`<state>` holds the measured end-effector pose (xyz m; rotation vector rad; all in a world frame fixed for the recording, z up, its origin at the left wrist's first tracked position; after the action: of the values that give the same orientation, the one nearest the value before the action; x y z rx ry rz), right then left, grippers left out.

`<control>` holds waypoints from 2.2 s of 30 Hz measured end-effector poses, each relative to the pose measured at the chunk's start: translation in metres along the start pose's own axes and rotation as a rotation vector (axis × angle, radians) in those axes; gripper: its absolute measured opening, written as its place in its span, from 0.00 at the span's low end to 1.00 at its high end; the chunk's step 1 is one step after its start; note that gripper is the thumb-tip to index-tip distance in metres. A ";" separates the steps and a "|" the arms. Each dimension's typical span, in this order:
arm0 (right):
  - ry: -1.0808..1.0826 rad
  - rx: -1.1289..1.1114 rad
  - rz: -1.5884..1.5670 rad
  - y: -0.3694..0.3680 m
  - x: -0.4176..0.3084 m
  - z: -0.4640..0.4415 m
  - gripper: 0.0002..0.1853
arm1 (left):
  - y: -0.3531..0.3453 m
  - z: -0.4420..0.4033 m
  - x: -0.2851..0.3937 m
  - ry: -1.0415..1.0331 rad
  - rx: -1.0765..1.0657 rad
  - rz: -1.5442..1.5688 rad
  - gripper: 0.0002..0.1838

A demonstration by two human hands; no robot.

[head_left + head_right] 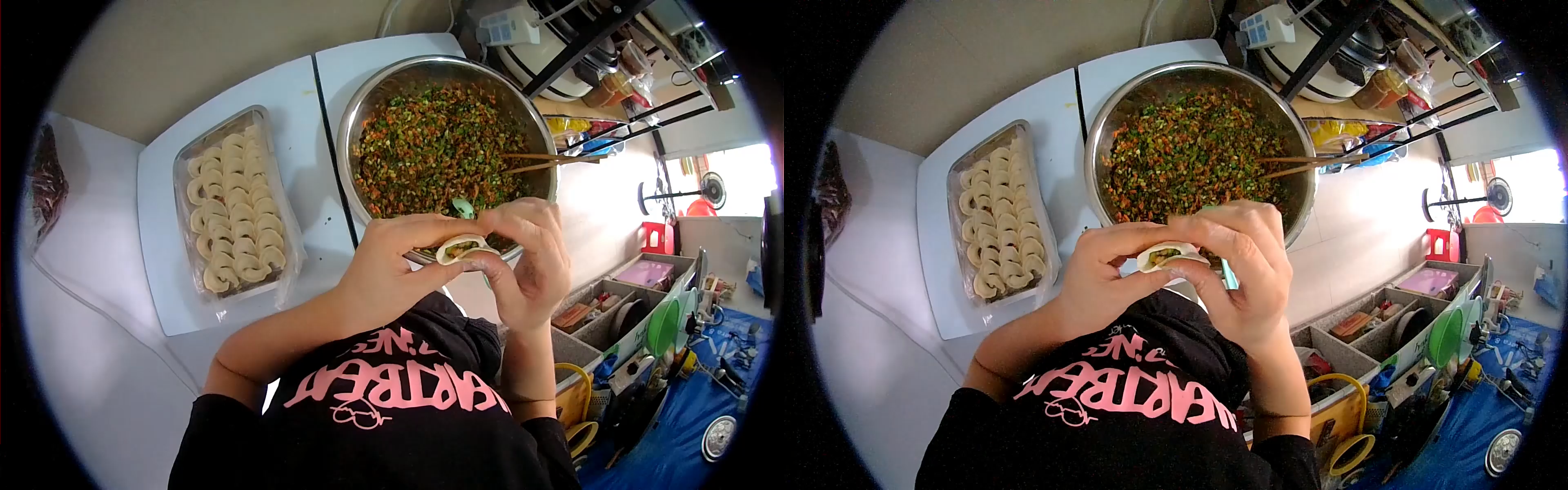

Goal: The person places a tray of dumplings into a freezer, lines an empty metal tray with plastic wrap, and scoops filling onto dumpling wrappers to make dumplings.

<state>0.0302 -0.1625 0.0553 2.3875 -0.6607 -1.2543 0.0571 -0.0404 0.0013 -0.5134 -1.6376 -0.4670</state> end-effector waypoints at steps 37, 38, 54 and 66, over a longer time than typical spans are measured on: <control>-0.392 0.010 -0.247 -0.014 0.037 0.005 0.03 | -0.014 -0.001 -0.025 0.213 -0.018 0.387 0.09; -0.288 -0.039 -0.156 -0.016 0.032 0.004 0.03 | -0.015 0.000 -0.026 0.211 -0.045 0.361 0.09; -0.339 -0.028 -0.175 -0.022 0.034 0.008 0.09 | -0.013 0.001 -0.035 0.272 -0.070 0.365 0.10; -0.206 -0.128 -0.103 -0.028 0.023 0.006 0.10 | -0.009 0.002 -0.038 0.257 -0.093 0.259 0.12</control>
<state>0.0435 -0.1531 0.0225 2.2321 -0.5037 -1.5522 0.0548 -0.0488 -0.0365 -0.6953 -1.2873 -0.3983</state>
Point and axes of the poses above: each hand's wrist, its own z-axis away from the middle knuckle, its own y-axis out of the back of the hand, x = y × z, the point moved 7 cm from there along -z, towards the middle knuckle, and after that the axes turned 6 degrees about -y, right-handed, at the moved point
